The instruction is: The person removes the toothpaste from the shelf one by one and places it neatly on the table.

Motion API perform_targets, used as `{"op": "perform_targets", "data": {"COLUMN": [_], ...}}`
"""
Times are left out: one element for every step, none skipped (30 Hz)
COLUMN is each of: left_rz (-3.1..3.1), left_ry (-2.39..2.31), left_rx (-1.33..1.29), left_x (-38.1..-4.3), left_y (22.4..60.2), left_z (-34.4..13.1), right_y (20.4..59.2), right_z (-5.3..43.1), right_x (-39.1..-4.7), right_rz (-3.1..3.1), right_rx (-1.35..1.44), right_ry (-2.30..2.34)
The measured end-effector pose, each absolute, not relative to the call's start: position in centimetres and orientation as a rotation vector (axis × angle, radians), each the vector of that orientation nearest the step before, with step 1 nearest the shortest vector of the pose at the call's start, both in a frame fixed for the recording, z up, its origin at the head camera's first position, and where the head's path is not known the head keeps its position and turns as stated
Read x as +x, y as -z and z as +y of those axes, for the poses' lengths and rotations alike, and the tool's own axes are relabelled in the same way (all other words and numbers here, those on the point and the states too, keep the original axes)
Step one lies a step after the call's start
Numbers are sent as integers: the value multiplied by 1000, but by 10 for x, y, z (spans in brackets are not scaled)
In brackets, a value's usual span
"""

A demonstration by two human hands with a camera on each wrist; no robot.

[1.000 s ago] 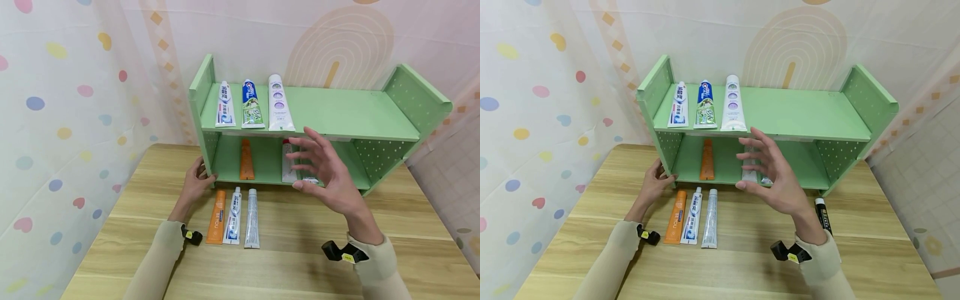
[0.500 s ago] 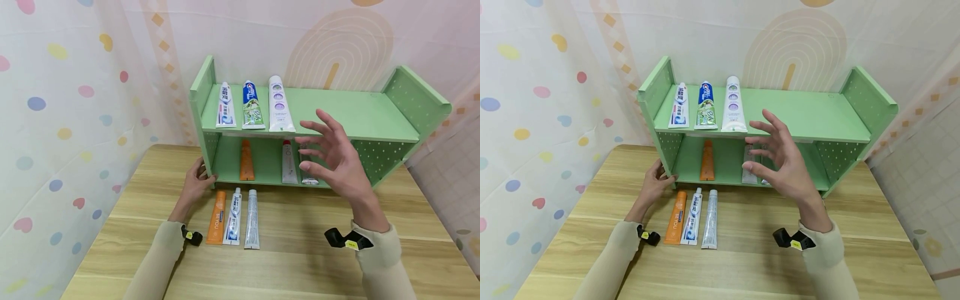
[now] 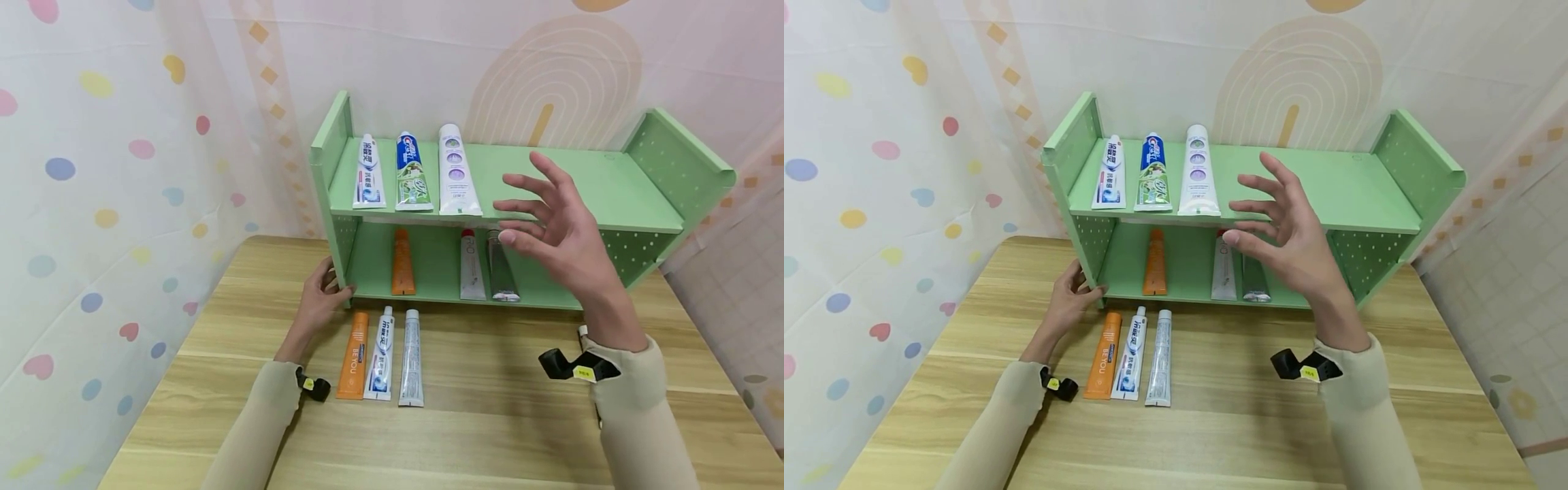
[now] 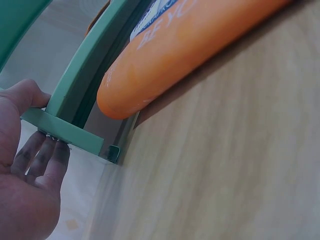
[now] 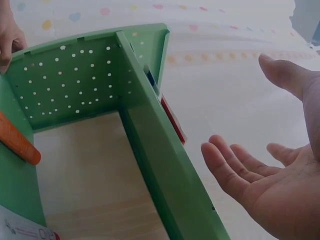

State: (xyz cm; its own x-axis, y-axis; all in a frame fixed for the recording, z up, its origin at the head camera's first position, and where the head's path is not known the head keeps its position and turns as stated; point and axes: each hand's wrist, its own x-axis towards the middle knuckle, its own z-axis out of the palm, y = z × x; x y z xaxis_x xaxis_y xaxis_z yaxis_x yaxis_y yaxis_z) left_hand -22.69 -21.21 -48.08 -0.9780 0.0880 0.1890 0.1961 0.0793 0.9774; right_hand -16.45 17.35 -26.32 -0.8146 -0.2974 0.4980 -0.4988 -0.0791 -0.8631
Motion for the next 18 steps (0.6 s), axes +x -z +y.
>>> {"op": "perform_targets", "data": {"left_rz": [-2246, -2247, -2248, -2249, -2251, -2253, -2257, -2260, -2264, -2268, -2271, -2273, -2273, -2273, -2274, -2272, -2270, -2269], "left_ry": [2058, 2057, 2056, 2056, 2054, 2053, 2054, 2049, 2046, 2044, 2042, 2041, 2040, 2036, 2037, 2039, 2040, 2040], "left_rx": [-295, -292, -290, -289, -289, -288, -283, -280, -277, -275, -276, -278, -280, -286, -287, -290, -290, -288], "left_x": [-227, -226, -226, -226, -226, -227, -227, -227, -226, -226, -227, -227, -227, -227, -227, -227, -227, -227], "left_y": [480, 480, 480, 480, 480, 480, 480, 480, 480, 480, 481, 482, 482, 482, 483, 483, 483, 482], "left_z": [-212, -212, -212, -212, -212, -212, -212, -212, -212, -213, -213, -214, -214, -214, -214, -214, -214, -213], "right_y": [262, 260, 259, 258, 256, 255, 254, 252, 251, 250, 249, 248, 247, 245, 245, 243, 242, 241], "right_z": [174, 175, 175, 176, 177, 177, 178, 178, 179, 179, 179, 179, 179, 179, 179, 179, 179, 178], "right_x": [-166, -168, -169, -171, -173, -175, -176, -177, -178, -180, -181, -182, -183, -185, -187, -188, -190, -192], "right_rz": [-2030, -2034, -2042, -2051, -2062, -2076, -2089, -2103, -2119, -2134, -2144, -2155, -2164, -2175, -2188, -2200, -2214, -2227], "right_rx": [869, 854, 843, 832, 821, 812, 802, 795, 784, 774, 766, 759, 752, 747, 739, 736, 732, 727], "right_ry": [-2026, -2032, -2035, -2034, -2029, -2021, -2015, -2009, -2001, -1992, -1991, -1988, -1990, -1988, -1986, -1985, -1985, -1985]}}
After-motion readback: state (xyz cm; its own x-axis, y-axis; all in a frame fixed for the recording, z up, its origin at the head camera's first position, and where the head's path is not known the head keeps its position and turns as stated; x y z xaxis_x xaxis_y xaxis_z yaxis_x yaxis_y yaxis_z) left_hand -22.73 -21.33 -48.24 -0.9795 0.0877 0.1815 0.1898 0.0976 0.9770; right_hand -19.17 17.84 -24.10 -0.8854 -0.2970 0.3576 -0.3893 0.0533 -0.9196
